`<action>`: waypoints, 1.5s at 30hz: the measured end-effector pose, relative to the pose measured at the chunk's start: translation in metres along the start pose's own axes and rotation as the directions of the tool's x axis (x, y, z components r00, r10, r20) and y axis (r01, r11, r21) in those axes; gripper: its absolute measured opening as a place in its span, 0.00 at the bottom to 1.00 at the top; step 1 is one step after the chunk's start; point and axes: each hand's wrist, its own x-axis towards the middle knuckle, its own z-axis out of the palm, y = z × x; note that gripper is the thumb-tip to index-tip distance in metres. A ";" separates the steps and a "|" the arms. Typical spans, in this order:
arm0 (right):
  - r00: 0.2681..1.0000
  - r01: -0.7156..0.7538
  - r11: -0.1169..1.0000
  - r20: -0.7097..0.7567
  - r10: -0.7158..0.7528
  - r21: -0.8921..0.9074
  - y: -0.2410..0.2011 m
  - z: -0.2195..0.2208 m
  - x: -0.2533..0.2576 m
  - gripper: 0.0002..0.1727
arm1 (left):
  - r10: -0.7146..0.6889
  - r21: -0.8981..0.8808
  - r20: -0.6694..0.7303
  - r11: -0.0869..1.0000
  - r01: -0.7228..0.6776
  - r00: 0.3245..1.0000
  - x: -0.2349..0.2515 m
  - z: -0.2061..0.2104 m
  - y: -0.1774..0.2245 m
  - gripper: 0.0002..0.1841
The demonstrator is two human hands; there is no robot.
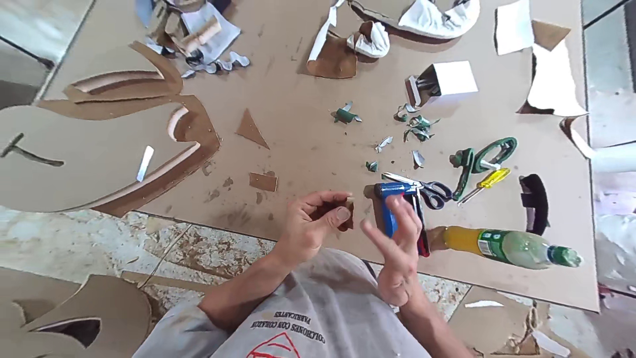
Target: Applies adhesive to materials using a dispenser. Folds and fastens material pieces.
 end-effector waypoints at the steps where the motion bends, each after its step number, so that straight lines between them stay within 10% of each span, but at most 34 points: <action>1: 1.000 -0.012 1.000 -0.018 0.012 0.000 0.001 0.000 0.007 0.41 | -0.022 -0.043 0.029 0.999 0.024 0.999 0.001 0.001 -0.001 0.12; 11: 0.998 0.017 0.998 -0.058 -0.020 -0.062 -0.005 -0.003 0.022 0.40 | -0.173 -0.336 0.148 0.917 0.214 0.974 0.006 0.004 0.001 0.12; 39: 0.938 -0.039 0.992 -0.346 -0.007 -0.124 -0.016 0.004 0.006 0.15 | -0.349 -0.326 0.377 0.817 0.476 0.858 0.021 0.006 -0.032 0.13; 45: 0.551 -0.571 0.716 -0.834 -0.027 -0.401 0.039 -0.107 -0.092 0.46 | -0.359 -0.349 0.187 0.846 0.403 0.914 0.031 -0.023 -0.036 0.09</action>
